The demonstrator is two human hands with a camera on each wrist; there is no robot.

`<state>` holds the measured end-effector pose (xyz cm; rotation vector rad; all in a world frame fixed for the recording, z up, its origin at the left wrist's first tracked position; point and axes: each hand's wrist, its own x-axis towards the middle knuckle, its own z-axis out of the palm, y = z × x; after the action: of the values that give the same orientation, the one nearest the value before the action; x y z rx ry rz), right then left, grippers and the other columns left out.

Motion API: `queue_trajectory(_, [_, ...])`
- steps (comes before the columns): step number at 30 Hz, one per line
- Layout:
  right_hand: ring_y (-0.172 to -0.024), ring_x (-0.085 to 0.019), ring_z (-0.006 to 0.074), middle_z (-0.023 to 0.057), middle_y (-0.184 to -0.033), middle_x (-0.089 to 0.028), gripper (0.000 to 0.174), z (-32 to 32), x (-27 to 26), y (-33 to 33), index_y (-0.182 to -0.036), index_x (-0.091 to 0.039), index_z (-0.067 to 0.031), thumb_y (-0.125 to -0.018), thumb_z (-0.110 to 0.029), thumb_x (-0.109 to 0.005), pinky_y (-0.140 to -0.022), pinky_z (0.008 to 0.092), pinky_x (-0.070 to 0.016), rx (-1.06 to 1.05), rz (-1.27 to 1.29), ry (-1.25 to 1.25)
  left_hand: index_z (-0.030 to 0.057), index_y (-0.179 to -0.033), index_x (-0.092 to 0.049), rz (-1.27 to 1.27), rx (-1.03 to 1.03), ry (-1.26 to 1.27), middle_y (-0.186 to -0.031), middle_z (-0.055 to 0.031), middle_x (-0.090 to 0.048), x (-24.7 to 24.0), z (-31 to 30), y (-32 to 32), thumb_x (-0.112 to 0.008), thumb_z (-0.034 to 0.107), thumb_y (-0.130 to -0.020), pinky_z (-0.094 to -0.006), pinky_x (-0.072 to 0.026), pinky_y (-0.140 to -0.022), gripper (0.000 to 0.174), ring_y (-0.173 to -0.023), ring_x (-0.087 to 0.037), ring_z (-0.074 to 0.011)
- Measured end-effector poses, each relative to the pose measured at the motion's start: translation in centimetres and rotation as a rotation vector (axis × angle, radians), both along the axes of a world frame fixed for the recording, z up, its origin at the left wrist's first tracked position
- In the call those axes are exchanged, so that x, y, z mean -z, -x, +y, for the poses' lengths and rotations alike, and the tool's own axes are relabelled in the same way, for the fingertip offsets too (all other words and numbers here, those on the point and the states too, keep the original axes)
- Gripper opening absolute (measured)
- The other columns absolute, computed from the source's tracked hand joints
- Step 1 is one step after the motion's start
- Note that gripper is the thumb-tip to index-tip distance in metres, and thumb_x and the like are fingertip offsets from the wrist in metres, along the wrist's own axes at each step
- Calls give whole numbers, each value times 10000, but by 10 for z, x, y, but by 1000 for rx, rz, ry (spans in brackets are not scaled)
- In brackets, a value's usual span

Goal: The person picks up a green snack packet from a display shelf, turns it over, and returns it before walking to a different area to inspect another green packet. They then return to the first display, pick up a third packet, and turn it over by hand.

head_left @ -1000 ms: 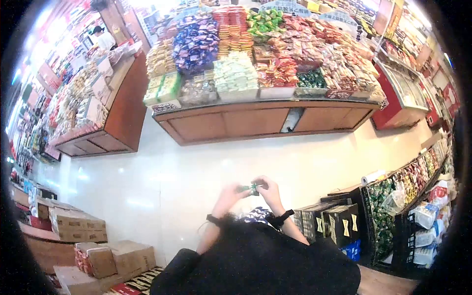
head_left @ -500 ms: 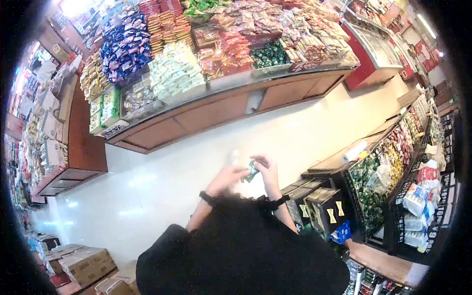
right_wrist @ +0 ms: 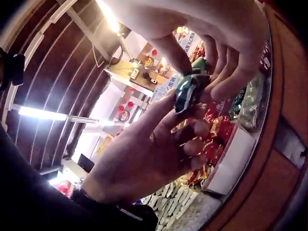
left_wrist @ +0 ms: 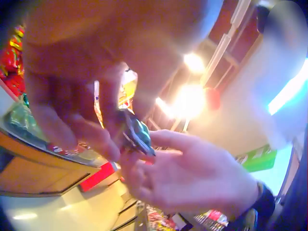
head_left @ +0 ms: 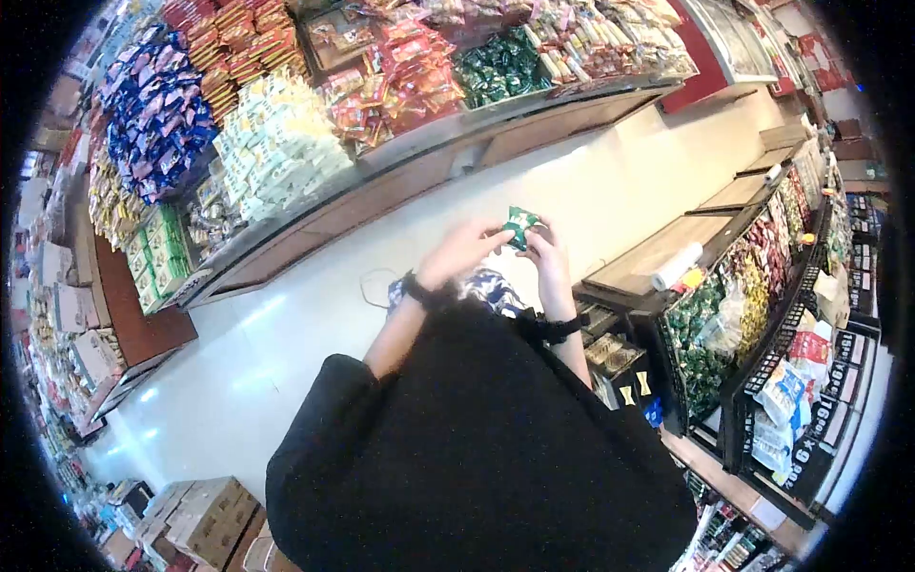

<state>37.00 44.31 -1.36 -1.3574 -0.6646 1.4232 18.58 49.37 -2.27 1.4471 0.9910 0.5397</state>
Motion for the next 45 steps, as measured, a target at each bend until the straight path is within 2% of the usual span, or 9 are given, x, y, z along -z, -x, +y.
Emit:
queue_trajectory(9, [-941,-628,126,63,-1090,-656,302,112,13,-22,-1204,-615,-13,-912,-85,-641,-785,269,-514,-173,-131,82,7,-938,-710,198,-61,70,-786,-99,-690,30,83,-27,-573,348,-1002,-332,-508,-703,372,-730,-647,-178])
queue_trajectory(12, [-958,-623,127,63,-1092,-654,303,178,39,-35,-1203,-612,-19,-910,-86,-653,-788,269,-515,-265,-65,88,18,-1044,-693,194,-175,38,-810,-87,-696,56,129,-38,-580,316,-1000,-332,-509,-704,322,-746,-651,-175])
queue_trajectory(15, [-987,-615,114,44,-1098,-656,308,254,63,-46,-1216,-618,-55,-918,-120,-662,-777,260,-501,-343,-25,108,18,-1167,-628,131,-360,178,-946,-214,-696,55,185,-57,-559,266,-983,-441,-522,-786,317,-901,-683,-367])
queue_trajectory(21, [-898,-628,122,37,-969,-675,329,397,118,-65,-1181,-611,-33,-877,-94,-720,-706,264,-510,-385,-181,130,21,-1404,-442,18,-744,139,-1233,-152,-611,102,293,-108,-603,141,-945,-345,-519,-840,501,-972,-647,-222])
queue_trajectory(24, [-757,-652,136,78,-938,-665,360,454,213,-74,-1165,-588,-7,-845,-50,-746,-597,250,-522,-437,-443,10,10,-1414,-456,312,-739,57,-1391,-239,-516,141,343,-133,-591,75,-878,-419,-445,-1039,557,-1249,-547,-358])
queue_trajectory(29, [-776,-648,132,81,-940,-676,324,524,265,-66,-1115,-625,-5,-816,-40,-748,-644,282,-546,-478,-616,-164,-16,-1426,-436,234,-943,36,-1424,-266,-488,167,398,-158,-608,117,-867,-447,-391,-1105,599,-1328,-473,-412])
queue_trajectory(34, [-946,-711,239,176,-1060,-737,384,565,250,-49,-1153,-674,-6,-804,-162,-718,-829,342,-549,-575,-751,-309,-22,-1433,-426,223,-948,76,-1443,-276,-469,179,431,-147,-614,140,-848,-465,-381,-1114,635,-1343,-458,-417])
queue_trajectory(41, [-932,-716,313,185,-1003,-746,362,566,237,-61,-1091,-729,-29,-803,-222,-624,-812,382,-538,-668,-622,72,46,-1376,-502,367,-673,198,-1287,-251,-610,190,450,-140,-562,216,-856,-489,-461,-1010,550,-1195,-576,-428])
queue_trajectory(45, [-880,-700,192,99,-941,-752,288,547,233,-80,-1059,-715,-12,-844,-178,-619,-798,320,-535,-793,-545,-30,68,-1397,-471,306,-666,193,-1311,-249,-595,125,420,-140,-582,212,-883,-470,-483,-981,545,-1196,-591,-403])
